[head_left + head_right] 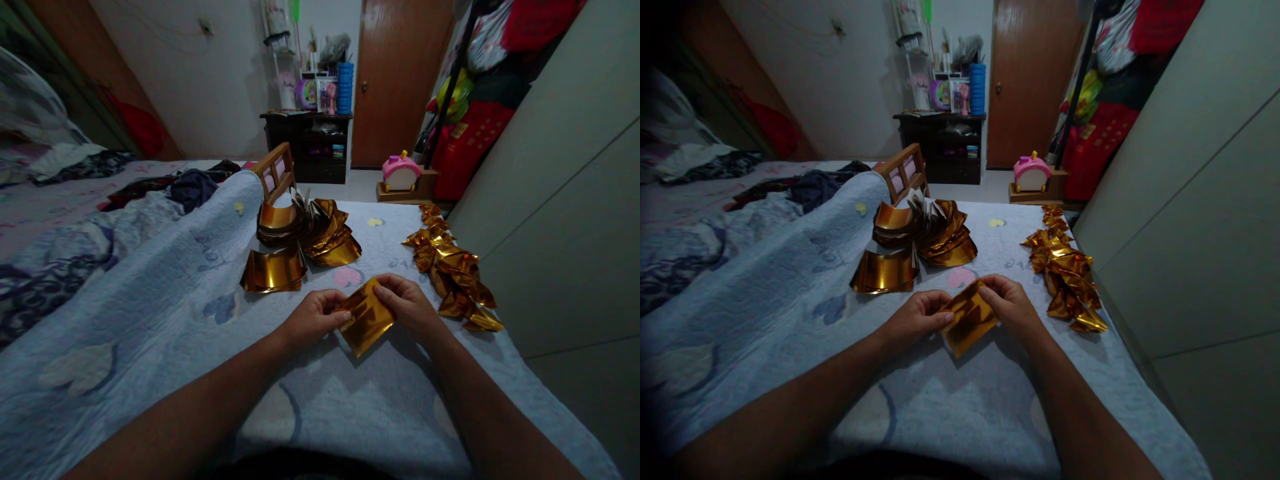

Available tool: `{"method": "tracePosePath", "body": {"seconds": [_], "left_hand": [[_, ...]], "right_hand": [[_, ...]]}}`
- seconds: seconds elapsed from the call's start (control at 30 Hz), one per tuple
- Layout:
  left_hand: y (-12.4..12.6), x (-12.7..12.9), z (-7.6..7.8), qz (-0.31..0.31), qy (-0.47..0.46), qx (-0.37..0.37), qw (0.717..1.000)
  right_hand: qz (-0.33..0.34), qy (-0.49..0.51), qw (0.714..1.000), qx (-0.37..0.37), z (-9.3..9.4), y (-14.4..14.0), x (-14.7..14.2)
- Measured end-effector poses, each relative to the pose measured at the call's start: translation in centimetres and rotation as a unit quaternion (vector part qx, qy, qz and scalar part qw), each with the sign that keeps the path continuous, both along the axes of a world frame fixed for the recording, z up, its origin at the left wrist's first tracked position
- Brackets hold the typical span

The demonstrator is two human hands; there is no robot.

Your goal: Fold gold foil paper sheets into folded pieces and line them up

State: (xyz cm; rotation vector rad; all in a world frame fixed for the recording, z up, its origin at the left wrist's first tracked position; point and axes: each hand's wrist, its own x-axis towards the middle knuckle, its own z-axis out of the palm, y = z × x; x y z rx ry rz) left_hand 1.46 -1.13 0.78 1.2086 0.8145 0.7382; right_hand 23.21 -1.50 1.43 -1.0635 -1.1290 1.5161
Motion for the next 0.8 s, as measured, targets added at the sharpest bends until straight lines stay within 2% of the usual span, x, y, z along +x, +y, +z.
{"method": "tracePosePath", "body": {"seconds": [0.23, 0.4, 0.53, 0.6, 0.67, 0.73, 0.8], "left_hand": [[0.28, -0.17, 0.18, 0.06, 0.053, 0.057, 0.995], [0.32, -0.09, 0.1, 0.066, 0.058, 0.055, 0.995], [0.27, -0.06, -0.22, 0.077, 0.084, 0.086, 0.99], [0.26, -0.13, -0.33, 0.093, 0.113, 0.132, 0.98], [0.28, -0.21, -0.35, 0.117, 0.141, 0.212, 0.96], [0.31, -0.27, -0.3, 0.143, 0.165, 0.295, 0.93], [0.34, -0.25, -0.27, 0.162, 0.181, 0.34, 0.908]], "right_hand": [[-0.008, -0.012, 0.999, 0.041, 0.31, 0.1, 0.22], [-0.007, -0.032, 0.998, 0.05, 0.33, 0.16, 0.3], [-0.01, -0.052, 0.996, 0.068, 0.18, 0.2, 0.33], [-0.007, -0.069, 0.993, 0.093, 0.08, 0.19, 0.25], [0.001, -0.099, 0.986, 0.136, 0.01, 0.13, 0.07], [-0.001, -0.141, 0.968, 0.206, 0.01, 0.0, -0.18], [-0.016, -0.189, 0.939, 0.286, 0.08, -0.21, -0.47]]}}
